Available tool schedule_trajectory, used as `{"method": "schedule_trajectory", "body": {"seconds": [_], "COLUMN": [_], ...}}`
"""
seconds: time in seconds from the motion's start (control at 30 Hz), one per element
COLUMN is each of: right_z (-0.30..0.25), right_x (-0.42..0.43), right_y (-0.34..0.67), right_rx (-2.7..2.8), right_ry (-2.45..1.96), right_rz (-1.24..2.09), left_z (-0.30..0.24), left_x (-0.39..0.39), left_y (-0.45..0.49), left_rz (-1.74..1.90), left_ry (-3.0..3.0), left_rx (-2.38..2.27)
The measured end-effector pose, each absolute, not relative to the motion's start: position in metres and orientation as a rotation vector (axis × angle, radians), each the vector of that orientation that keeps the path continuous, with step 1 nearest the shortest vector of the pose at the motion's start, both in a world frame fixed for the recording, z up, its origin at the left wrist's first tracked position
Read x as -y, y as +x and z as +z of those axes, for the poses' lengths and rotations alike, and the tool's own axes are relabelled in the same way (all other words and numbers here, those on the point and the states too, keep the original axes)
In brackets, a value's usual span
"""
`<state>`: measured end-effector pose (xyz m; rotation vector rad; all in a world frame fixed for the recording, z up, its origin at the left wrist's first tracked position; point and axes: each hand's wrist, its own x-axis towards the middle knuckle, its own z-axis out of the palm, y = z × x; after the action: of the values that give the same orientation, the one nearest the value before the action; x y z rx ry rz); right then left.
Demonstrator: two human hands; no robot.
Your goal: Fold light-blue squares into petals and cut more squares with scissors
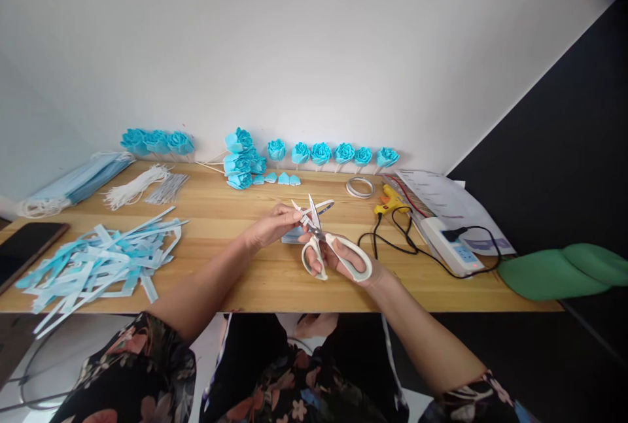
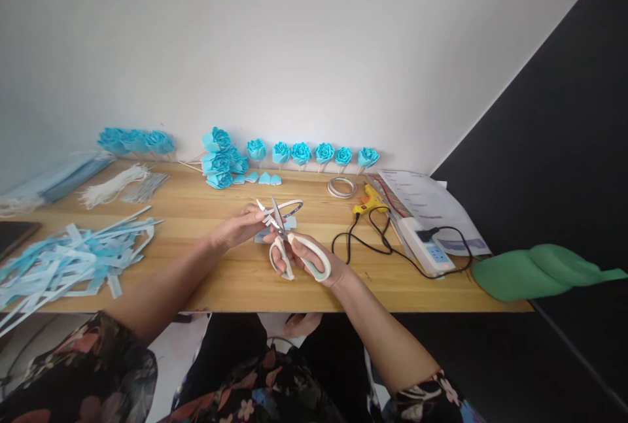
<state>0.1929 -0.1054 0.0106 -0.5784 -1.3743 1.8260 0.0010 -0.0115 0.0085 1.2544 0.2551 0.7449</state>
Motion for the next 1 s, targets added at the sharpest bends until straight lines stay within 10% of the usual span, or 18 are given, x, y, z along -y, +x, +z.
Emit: {"method": "schedule_trajectory", "body": {"seconds": [1.0], "right_z": [0.010], "right_x": [0.102], "right_y": [0.182], "right_rx": [1.138], "right_ry": [-0.521], "right_rz": [1.920], "left_z": [0.012], "left_x": [0.014], "left_y": [0.002], "left_rz": [0.911], "left_ry": [1.314], "left_rx": [-0.271]}}
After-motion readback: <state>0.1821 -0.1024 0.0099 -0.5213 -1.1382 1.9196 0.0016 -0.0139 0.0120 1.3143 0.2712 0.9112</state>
